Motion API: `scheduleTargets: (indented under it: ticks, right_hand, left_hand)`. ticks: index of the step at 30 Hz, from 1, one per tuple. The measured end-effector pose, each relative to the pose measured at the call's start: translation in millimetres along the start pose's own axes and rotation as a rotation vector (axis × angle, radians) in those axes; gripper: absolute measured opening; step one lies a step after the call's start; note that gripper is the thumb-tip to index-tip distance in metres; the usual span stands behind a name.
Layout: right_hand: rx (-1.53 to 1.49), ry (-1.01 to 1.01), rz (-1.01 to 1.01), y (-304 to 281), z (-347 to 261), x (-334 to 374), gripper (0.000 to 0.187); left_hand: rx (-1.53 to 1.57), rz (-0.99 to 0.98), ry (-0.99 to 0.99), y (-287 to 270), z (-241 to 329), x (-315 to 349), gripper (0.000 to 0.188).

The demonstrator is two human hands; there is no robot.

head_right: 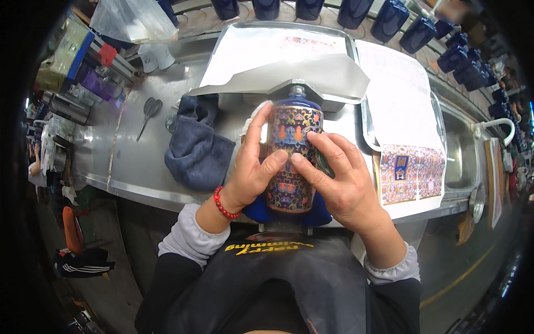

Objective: The person holds a decorated ceramic vase on a blue cloth and repeatedly rubs its surface with a small green pad while rotating the vase to access different sides. The person occasionally pauses to inspect the vase before continuing the rubbing motion.

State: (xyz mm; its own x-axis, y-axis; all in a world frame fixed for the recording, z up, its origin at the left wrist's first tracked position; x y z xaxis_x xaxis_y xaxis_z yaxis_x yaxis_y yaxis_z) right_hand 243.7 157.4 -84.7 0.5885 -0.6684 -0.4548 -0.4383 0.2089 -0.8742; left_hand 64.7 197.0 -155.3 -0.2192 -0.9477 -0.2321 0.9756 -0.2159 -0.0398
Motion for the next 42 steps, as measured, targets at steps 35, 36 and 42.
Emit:
scheduleTargets:
  ticks: [35,36,42]
  right_hand:
    - [-0.685,0.362,0.003,-37.5,1.6,-74.0,0.033]
    - [-0.352,0.101,0.105,-47.6,-7.8,-75.0,0.033]
    - [-0.532,0.087,-0.119,-31.8,1.5,-16.6,0.03]
  left_hand:
    - [-0.795,-0.017,0.265,1.3,27.8,65.1,0.121]
    - [-0.815,-0.022,0.273,0.8,28.8,64.4,0.121]
    - [-0.85,0.034,0.309,2.6,43.0,62.0,0.105]
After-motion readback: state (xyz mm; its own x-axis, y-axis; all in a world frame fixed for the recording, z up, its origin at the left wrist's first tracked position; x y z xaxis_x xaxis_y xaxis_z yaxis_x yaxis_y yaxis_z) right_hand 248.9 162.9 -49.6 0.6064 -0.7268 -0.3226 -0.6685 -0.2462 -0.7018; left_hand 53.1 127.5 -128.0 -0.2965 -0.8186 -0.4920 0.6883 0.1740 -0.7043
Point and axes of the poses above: each hand's wrist, its own x-axis away from the middle knuckle, its own y-axis out of the palm, z = x × y, the point moved 5 cm from there along -x, towards the middle knuckle, and after that the axes turned 1 degree about x, right-handed, at the moved point
